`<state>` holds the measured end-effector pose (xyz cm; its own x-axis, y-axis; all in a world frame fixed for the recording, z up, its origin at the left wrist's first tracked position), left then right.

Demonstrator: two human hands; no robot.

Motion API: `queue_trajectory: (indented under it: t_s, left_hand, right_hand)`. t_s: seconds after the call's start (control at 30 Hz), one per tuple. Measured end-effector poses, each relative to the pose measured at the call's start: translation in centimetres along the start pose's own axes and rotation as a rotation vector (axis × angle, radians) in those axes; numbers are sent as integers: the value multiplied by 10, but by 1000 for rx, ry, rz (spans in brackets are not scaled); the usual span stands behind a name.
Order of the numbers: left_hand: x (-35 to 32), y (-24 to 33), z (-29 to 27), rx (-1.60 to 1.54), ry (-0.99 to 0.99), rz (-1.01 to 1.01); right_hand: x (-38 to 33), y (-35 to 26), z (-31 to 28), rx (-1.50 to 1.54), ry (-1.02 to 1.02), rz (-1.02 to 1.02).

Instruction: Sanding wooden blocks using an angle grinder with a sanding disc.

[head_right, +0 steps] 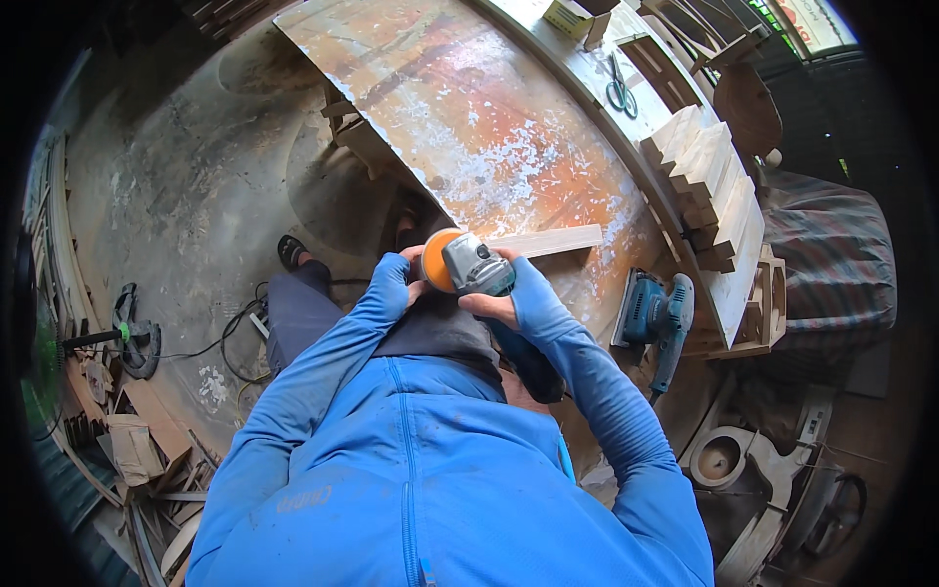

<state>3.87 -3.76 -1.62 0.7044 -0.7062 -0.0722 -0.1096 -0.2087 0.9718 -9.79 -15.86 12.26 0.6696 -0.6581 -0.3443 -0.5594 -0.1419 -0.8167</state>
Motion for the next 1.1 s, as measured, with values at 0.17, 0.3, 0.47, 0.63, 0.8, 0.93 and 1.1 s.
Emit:
queue_trajectory:
  t_s: [0.17, 0.3, 0.47, 0.63, 0.8, 0.93, 1.1]
  left_hand:
    - [3, -3, 3, -90, -17, 49]
    - [2, -4, 4, -85, -4, 73]
    - [0, -3, 11, -95, -1, 89]
    - [0, -15, 3, -198, 30, 88]
    - [3, -12, 7, -43, -15, 151]
    - [1, -12, 8, -29, -7, 170]
    - [-1, -6, 9, 4, -16, 153]
  right_hand:
    - [0, 11, -7, 6, 34, -4]
    - [-3, 25, -35, 23, 138, 34]
    - [-5, 21, -22, 58, 106, 54]
    - [-5, 13, -21, -54, 32, 53]
    - [-10, 62, -89, -35, 216, 111]
    - [-21, 86, -149, 102, 421, 145]
    - [-23, 117, -165, 169, 514, 144]
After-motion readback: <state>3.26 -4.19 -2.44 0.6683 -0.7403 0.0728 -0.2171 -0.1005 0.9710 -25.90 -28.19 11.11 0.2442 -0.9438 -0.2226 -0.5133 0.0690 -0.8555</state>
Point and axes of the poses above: each hand's wrist, its own x-axis towards the middle knuckle, its own z-axis out of the palm, y = z × x, the point moved 8 cm from there along x, towards the middle knuckle, and after that the axes turned 13 degrees about y, right-handed, at the moved point
